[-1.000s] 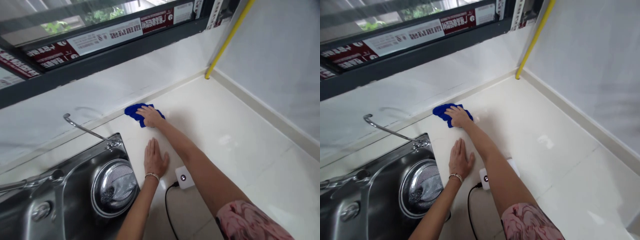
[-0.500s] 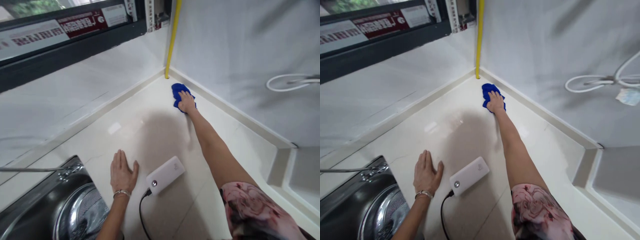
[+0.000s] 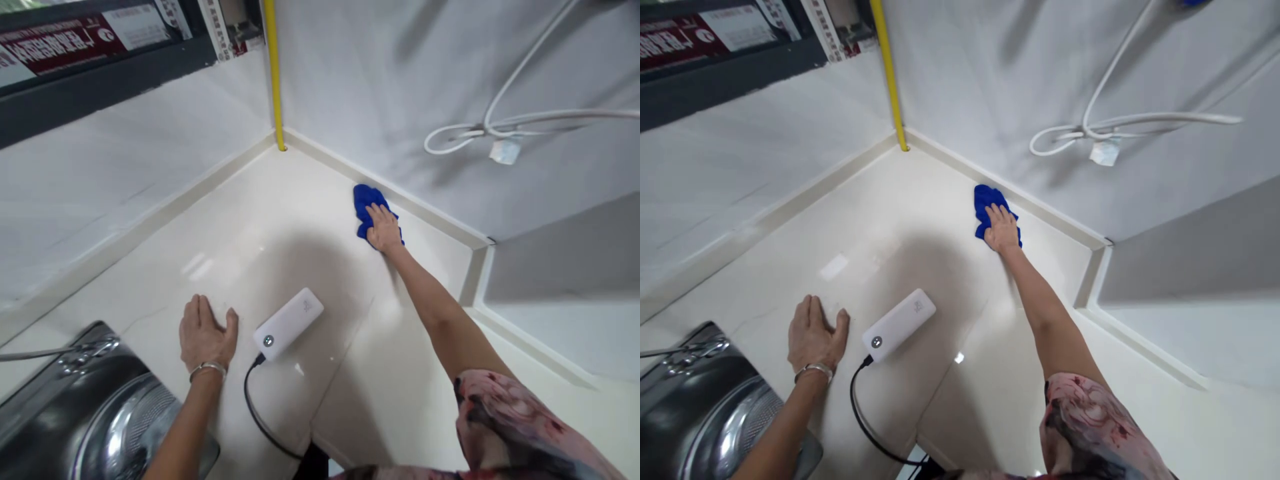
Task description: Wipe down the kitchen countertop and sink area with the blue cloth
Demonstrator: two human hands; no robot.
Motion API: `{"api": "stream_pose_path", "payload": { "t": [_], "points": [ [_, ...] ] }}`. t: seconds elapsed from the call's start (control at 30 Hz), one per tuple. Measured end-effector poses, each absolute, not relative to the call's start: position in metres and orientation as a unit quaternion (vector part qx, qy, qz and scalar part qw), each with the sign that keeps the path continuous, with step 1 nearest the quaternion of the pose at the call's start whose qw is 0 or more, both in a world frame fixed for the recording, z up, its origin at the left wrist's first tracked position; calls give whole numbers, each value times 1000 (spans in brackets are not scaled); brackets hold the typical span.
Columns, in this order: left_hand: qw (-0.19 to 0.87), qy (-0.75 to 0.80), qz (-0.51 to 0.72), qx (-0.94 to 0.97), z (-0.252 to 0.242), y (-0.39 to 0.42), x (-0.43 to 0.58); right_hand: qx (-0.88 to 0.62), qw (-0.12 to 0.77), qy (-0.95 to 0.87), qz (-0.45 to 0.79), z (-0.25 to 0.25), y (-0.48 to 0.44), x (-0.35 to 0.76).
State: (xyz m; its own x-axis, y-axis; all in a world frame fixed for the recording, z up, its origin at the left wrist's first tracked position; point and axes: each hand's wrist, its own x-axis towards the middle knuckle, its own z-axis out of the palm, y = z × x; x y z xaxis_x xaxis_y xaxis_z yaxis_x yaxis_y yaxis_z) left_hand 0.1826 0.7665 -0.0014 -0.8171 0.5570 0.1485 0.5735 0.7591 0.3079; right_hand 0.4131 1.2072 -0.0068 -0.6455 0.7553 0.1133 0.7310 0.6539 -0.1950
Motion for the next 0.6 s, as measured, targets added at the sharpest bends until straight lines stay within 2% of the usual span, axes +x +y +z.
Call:
{"api": "stream_pose_path", "payload": {
  "t": [0.27, 0.6],
  "points": [
    [29, -931, -178, -318, 9, 772, 186, -345, 95, -930, 83, -3, 1080, 504],
    [39, -930, -133, -341, 16, 774, 187, -304, 70, -943, 113, 3, 854, 666]
  ]
}}
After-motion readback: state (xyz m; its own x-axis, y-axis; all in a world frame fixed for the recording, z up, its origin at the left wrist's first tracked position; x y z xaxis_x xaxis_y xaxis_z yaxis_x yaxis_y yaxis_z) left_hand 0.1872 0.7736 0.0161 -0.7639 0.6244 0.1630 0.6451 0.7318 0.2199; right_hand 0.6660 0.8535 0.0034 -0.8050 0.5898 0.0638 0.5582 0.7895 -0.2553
